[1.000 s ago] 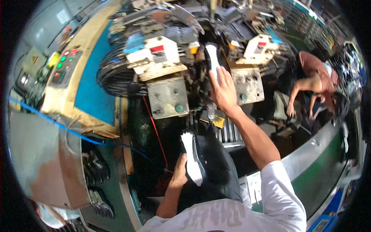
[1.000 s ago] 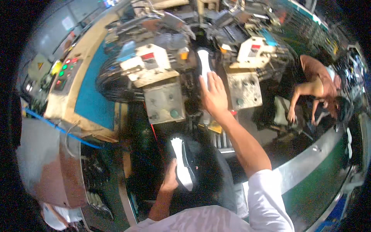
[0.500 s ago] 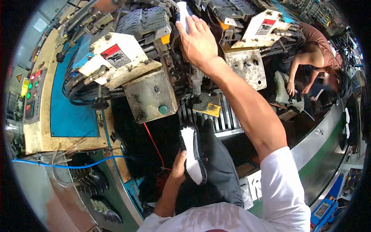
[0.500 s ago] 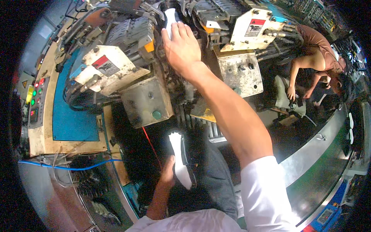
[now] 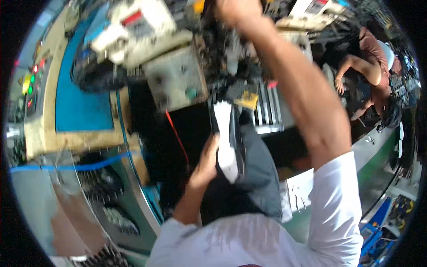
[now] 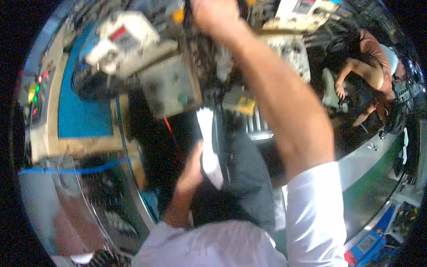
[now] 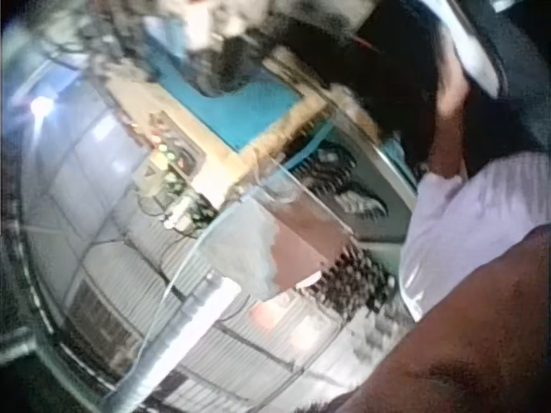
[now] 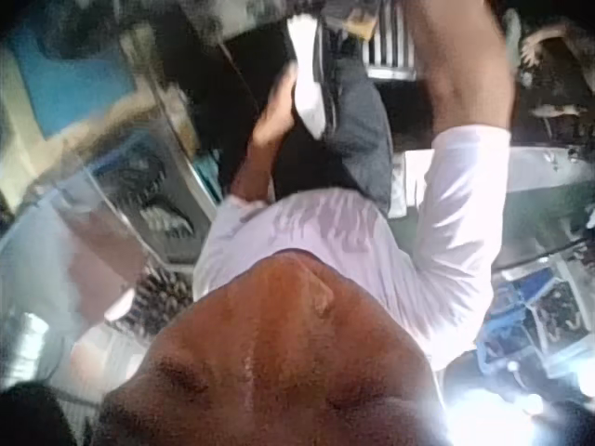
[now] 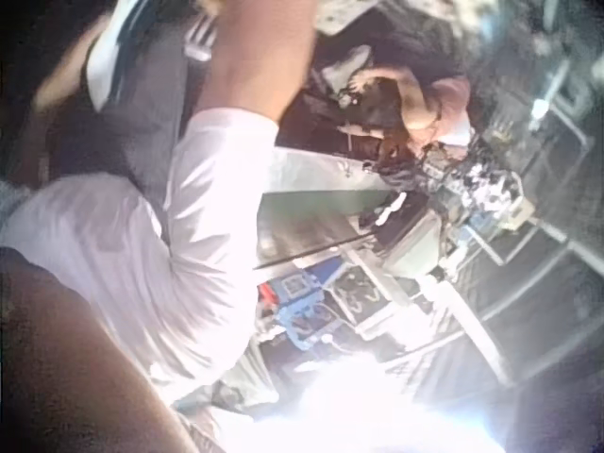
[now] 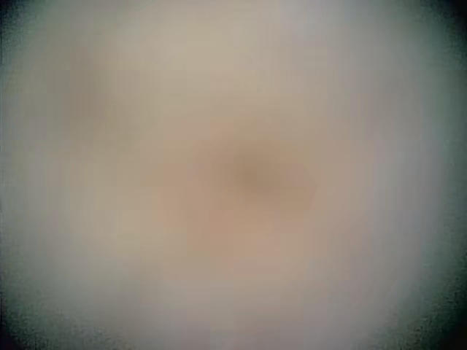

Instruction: The person picks up black shoe uppers and white insoles from a conveyor belt. They place the insoles into the uppers and press them into a machine mold to secure the fit. The person then removes the assembled shoes and places them on a nearby surface. This process is repeated for multiple pairs of shoes.

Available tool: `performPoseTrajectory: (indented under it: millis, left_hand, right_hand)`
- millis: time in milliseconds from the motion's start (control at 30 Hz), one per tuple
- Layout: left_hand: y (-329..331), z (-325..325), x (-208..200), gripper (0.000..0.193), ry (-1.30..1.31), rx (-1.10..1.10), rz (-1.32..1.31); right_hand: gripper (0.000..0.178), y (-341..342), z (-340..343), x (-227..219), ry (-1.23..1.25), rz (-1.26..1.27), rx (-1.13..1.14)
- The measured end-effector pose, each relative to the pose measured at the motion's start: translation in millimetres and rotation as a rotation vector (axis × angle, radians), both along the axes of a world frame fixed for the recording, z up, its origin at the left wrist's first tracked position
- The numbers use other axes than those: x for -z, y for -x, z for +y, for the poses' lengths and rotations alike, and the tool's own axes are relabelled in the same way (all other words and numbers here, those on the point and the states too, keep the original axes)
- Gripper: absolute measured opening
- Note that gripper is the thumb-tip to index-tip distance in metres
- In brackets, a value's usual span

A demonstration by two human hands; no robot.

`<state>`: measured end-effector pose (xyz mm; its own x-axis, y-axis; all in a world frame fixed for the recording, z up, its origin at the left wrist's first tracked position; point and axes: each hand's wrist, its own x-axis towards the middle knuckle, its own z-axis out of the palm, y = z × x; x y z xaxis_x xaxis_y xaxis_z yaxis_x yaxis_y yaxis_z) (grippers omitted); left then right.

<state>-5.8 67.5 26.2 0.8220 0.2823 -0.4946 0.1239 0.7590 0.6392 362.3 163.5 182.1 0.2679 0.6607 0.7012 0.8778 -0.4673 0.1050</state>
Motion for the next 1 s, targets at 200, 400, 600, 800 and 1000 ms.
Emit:
performPoseTrajectory:
  millis: [200, 400, 600, 800, 1000]
  left_hand:
    - [30.2, -5.6, -9.8, 0.058, 0.028, -0.095, -0.017]
    - [84.3, -21.3, 15.3, 0.078, -0.022, -0.044, -0.076]
    - [170.4, -62.7, 15.8, 0.082, 0.358, -0.139, -0.143]
    - [320.3, -19.0, 72.3, 0.087, -0.09, -0.603, 0.319]
    - [512.6, 47.8, 86.6, 0.087, -0.925, -0.702, 1.266]
  right_hand:
    - [0.057, 77.0, -88.9, 51.6, -0.174, 0.326, -0.349]
    - [0.07, 263.0, -174.7, 153.1, -0.458, 2.194, -0.118]
    - [0.08, 315.0, -207.3, 197.6, -0.397, 2.353, -0.056]
    - [0.058, 315.5, -230.5, 187.7, -0.007, 2.19, -0.256]
    - [0.044, 259.8, -275.1, 212.0, -0.042, 2.091, -0.081]
